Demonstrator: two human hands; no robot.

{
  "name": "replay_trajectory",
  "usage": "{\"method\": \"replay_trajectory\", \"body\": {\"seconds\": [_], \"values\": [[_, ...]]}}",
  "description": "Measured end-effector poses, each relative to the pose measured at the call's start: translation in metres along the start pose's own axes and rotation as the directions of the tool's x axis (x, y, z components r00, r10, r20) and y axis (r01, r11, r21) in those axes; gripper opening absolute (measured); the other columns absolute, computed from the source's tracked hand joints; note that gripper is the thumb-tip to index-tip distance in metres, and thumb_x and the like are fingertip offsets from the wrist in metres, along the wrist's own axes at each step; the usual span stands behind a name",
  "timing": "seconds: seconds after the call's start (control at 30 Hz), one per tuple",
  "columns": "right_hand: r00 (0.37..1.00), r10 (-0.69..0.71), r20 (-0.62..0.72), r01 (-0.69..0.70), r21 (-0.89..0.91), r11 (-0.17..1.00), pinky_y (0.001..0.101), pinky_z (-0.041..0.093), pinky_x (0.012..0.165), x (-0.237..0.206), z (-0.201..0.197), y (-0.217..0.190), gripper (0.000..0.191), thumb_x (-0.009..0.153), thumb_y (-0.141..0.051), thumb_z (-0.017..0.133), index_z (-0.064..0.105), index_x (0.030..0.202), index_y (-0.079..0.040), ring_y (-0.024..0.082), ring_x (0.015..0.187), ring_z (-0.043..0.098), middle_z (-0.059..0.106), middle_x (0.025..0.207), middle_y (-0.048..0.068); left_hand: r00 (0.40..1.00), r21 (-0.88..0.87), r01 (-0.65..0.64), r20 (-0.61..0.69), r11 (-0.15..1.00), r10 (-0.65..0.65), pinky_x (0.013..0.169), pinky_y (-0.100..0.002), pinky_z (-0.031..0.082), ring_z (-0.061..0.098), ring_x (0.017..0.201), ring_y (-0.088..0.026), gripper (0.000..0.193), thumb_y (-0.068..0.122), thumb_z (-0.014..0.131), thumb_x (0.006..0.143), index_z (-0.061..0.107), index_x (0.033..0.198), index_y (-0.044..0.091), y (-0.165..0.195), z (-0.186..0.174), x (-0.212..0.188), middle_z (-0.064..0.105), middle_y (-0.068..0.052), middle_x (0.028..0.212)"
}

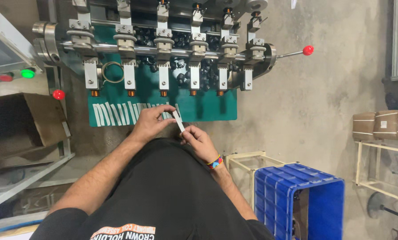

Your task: The person stands at a multi-station benchtop winding machine, placing small black bobbin-like components into the machine's stations, pulling the red-handled lever to cycle the machine, and removing processed parts. They retrieve more components from a blue bin, wipe their hands with a black cloth, and continue loading and cycling parts.

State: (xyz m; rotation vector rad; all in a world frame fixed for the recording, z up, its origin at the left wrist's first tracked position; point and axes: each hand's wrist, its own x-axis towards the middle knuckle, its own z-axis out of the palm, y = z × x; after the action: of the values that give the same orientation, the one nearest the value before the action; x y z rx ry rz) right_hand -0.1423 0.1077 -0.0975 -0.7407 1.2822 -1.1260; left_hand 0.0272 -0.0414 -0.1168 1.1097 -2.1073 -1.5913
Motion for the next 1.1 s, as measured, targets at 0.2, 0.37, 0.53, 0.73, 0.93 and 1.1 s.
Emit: {"method": "replay_trajectory", "body": {"seconds": [0.2,0.37,0.53,0.73,0.93,1.1], "values": [[0.877,-0.477,-0.058,0.218,-0.837,0.503,0.0394,0.049,0.078,0.005,-0.008,-0.030,0.008,0.097,-0.010,0.067,0.070,0.100,-0.004,0.031,0.089,0.063,0.065,0.094,0.011,0.933,-0.781,0.328,0.355,0.531,-0.055,0.057,-0.018,0.040,0.051,0.066,0.000,0.035,0.008,0.074,0.096,0.066,0.130,0.000,-0.011,0.015,0.008,0.068,0.000,0.098],[0.800,-0.599,0.014,0.345,-0.829,0.441,0.0422,0.050,0.079,0.013,-0.015,-0.046,0.007,0.092,-0.006,0.066,0.069,0.099,-0.005,0.035,0.092,0.062,0.064,0.097,0.013,0.855,-0.823,0.509,0.518,0.252,-0.037,0.044,-0.014,0.030,0.038,0.049,0.003,0.028,0.010,0.065,0.096,0.062,0.123,0.001,-0.007,0.028,0.002,0.075,0.001,0.103],[0.897,-0.437,-0.073,0.295,-0.636,0.713,0.0304,0.056,0.078,0.030,-0.040,-0.027,0.013,0.099,-0.011,0.068,0.073,0.110,-0.005,0.022,0.088,0.071,0.073,0.099,0.009,0.937,-0.818,0.315,0.349,0.482,-0.019,0.050,-0.019,0.033,0.041,0.057,0.000,0.043,0.015,0.072,0.103,0.065,0.140,-0.005,0.003,0.038,-0.003,0.060,0.001,0.087],[0.995,-0.091,-0.051,0.060,-0.434,0.899,0.0254,0.056,0.079,0.041,-0.093,-0.021,0.026,0.099,-0.020,0.070,0.074,0.121,-0.006,0.010,0.088,0.068,0.076,0.100,0.009,0.939,0.087,-0.334,-0.057,0.939,0.339,0.081,-0.040,0.058,0.073,0.098,-0.032,0.069,0.018,0.075,0.088,0.048,0.151,0.019,0.030,0.049,-0.005,0.073,-0.011,0.113],[0.964,-0.222,0.150,0.264,-0.657,0.706,0.0303,0.057,0.076,0.046,-0.085,-0.041,0.016,0.095,-0.016,0.071,0.074,0.106,-0.005,0.019,0.085,0.074,0.075,0.097,0.009,0.975,0.128,-0.208,-0.055,0.970,0.216,0.085,-0.046,0.057,0.070,0.103,-0.039,0.080,0.020,0.075,0.083,0.038,0.153,0.020,0.052,0.062,-0.006,0.073,-0.012,0.121],[0.908,-0.389,0.156,0.338,-0.820,0.461,0.0424,0.051,0.078,0.033,-0.056,-0.055,0.012,0.092,-0.011,0.072,0.076,0.102,-0.009,0.031,0.088,0.069,0.073,0.093,0.010,0.956,0.126,-0.161,-0.226,0.979,0.186,0.084,-0.044,0.057,0.072,0.103,-0.037,0.077,0.019,0.075,0.083,0.041,0.152,0.017,0.047,0.063,-0.011,0.073,-0.014,0.118]]}}
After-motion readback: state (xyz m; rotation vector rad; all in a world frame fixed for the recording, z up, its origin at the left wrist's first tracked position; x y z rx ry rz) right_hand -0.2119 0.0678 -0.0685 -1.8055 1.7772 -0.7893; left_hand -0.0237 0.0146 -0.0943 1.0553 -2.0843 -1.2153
